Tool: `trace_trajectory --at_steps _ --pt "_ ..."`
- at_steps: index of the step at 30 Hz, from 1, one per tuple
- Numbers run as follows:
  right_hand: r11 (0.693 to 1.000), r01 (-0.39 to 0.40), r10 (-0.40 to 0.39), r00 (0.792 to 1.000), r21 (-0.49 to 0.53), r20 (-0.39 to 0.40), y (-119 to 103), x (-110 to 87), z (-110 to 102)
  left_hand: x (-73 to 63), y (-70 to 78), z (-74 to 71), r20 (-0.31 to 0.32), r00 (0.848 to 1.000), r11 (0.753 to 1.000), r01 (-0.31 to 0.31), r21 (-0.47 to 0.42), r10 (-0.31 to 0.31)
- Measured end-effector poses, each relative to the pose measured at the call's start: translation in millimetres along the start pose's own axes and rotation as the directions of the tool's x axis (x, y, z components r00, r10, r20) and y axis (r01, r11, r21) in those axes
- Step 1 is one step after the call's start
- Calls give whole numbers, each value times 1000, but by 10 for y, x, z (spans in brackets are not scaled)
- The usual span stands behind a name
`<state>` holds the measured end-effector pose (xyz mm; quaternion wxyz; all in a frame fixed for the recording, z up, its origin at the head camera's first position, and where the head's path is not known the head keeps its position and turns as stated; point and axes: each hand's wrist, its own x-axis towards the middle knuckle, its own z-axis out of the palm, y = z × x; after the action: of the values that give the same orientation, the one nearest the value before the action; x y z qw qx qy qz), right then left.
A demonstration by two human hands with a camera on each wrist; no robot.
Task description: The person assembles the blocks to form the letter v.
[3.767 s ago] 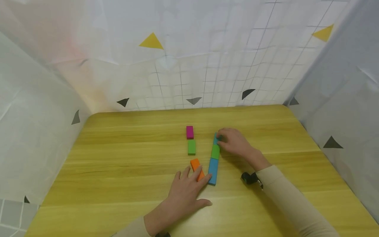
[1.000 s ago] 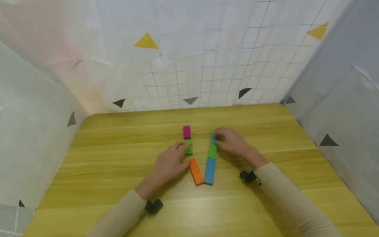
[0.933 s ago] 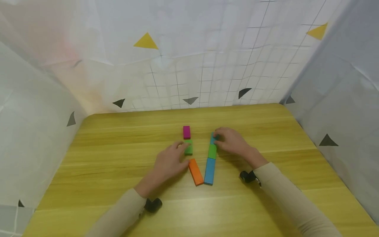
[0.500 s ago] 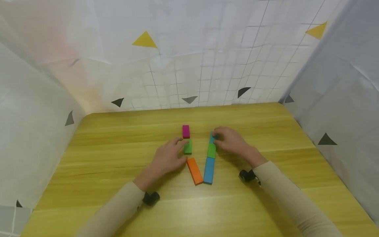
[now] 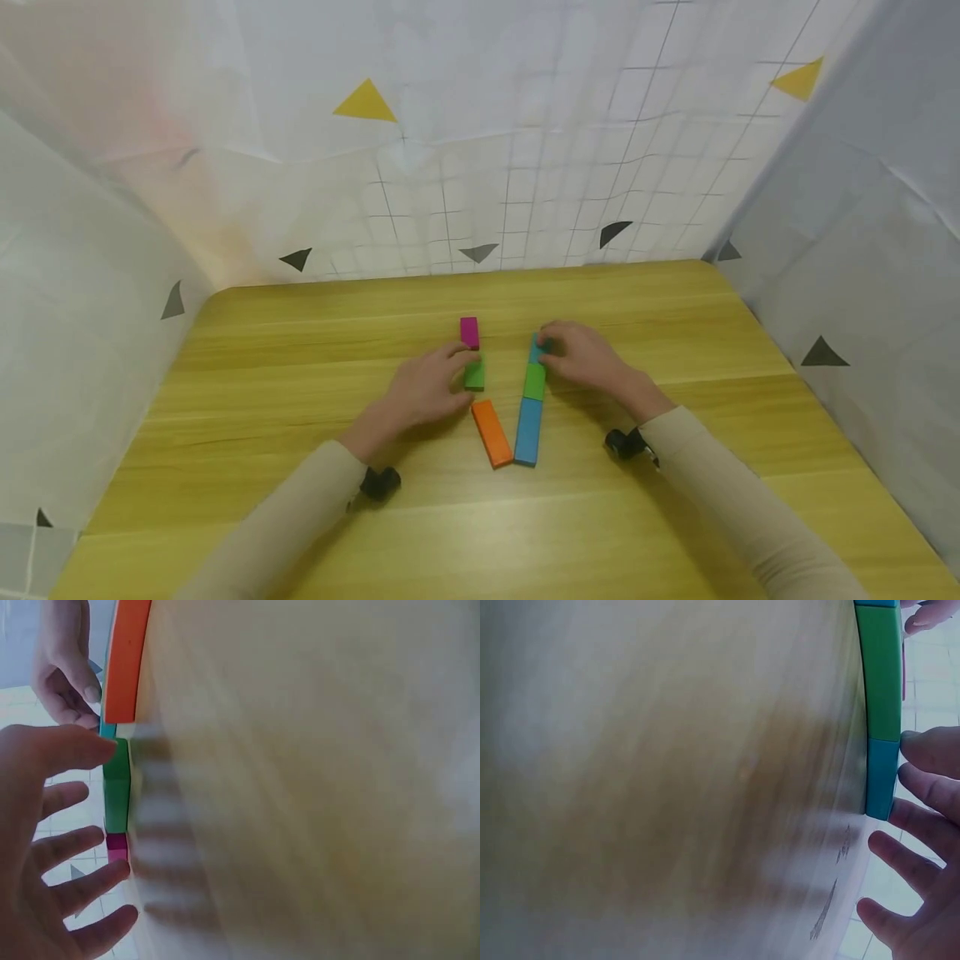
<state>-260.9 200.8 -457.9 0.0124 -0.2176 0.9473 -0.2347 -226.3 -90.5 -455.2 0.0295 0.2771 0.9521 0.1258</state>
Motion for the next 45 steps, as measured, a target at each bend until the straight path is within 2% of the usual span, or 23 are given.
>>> trace_trajectory --at_steps 11,18,31,45 --pt "1000 -1 1 1000 6 6 -8 -4 -4 85 -59 12 14 1000 998 -21 67 20" --pt "1000 3 -4 1000 7 6 -2 6 3 127 -85 -8 35 999 998 -39 42 37" --pt "1000 1 -1 1000 21 8 5 12 14 158 -85 -68 52 997 995 -69 71 65" --pt "1000 -5 5 1000 17 7 -2 -4 -6 161 -116 -54 7 999 998 -49 33 49"
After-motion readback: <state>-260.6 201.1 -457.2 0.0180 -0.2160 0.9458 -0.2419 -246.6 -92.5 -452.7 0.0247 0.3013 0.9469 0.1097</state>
